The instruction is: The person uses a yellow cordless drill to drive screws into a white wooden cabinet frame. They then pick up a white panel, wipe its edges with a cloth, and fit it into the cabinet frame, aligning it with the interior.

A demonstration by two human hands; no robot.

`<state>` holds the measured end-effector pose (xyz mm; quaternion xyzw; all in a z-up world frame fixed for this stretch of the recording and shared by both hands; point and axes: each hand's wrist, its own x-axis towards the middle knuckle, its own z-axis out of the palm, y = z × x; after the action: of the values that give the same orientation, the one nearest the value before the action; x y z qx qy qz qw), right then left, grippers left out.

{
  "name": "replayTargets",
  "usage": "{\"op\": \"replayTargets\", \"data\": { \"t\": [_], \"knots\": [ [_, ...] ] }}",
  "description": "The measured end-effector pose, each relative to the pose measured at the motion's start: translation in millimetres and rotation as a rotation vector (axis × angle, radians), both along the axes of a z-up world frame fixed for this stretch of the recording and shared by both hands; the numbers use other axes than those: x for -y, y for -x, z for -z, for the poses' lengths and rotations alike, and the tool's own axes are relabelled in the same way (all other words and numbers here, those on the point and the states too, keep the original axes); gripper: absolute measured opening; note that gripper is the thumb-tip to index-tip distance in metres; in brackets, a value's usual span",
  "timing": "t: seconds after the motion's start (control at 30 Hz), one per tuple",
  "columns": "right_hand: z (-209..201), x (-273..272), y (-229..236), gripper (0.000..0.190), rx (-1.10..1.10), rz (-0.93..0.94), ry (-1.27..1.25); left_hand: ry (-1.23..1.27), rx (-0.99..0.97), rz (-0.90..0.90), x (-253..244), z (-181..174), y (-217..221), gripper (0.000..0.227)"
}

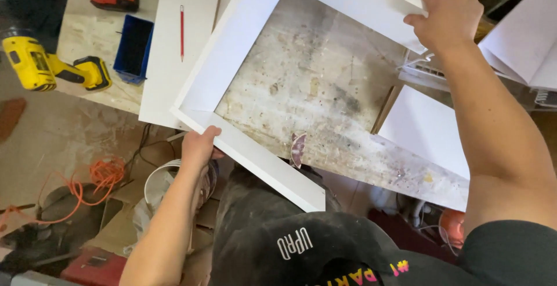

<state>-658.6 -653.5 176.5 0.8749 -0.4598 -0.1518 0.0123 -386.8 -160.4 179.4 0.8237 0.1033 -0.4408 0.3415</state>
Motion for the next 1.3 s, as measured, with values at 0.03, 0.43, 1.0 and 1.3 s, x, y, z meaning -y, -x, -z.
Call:
{"op": "replayTargets", "data": {
  "t": [0.03,0.43,1.0,1.3],
  "knots": [
    [-3.0,-5.9,2.8,0.049,-0.011,0.018,-0.001,-0.001,-0.011,0.018,-1.5,-2.5,0.1,0.036],
    [-4.6,-35.2,27.5,0.057,-0.036,-0.006,0.188,0.014,0.014,0.127,-15.3,-15.6,-41.3,0.028],
    [-55.3,-186.8,142.5,0.049,0.200,0.462,0.274,0.116,0.050,0.602,35.9,-2.0,-117.2,0.028],
    [-36.2,-295.2,110.6,0.031,0.229,0.755,0.202,0.125,0.229,0.797,128.4,21.5,-176.5,0.037]
  ]
}}
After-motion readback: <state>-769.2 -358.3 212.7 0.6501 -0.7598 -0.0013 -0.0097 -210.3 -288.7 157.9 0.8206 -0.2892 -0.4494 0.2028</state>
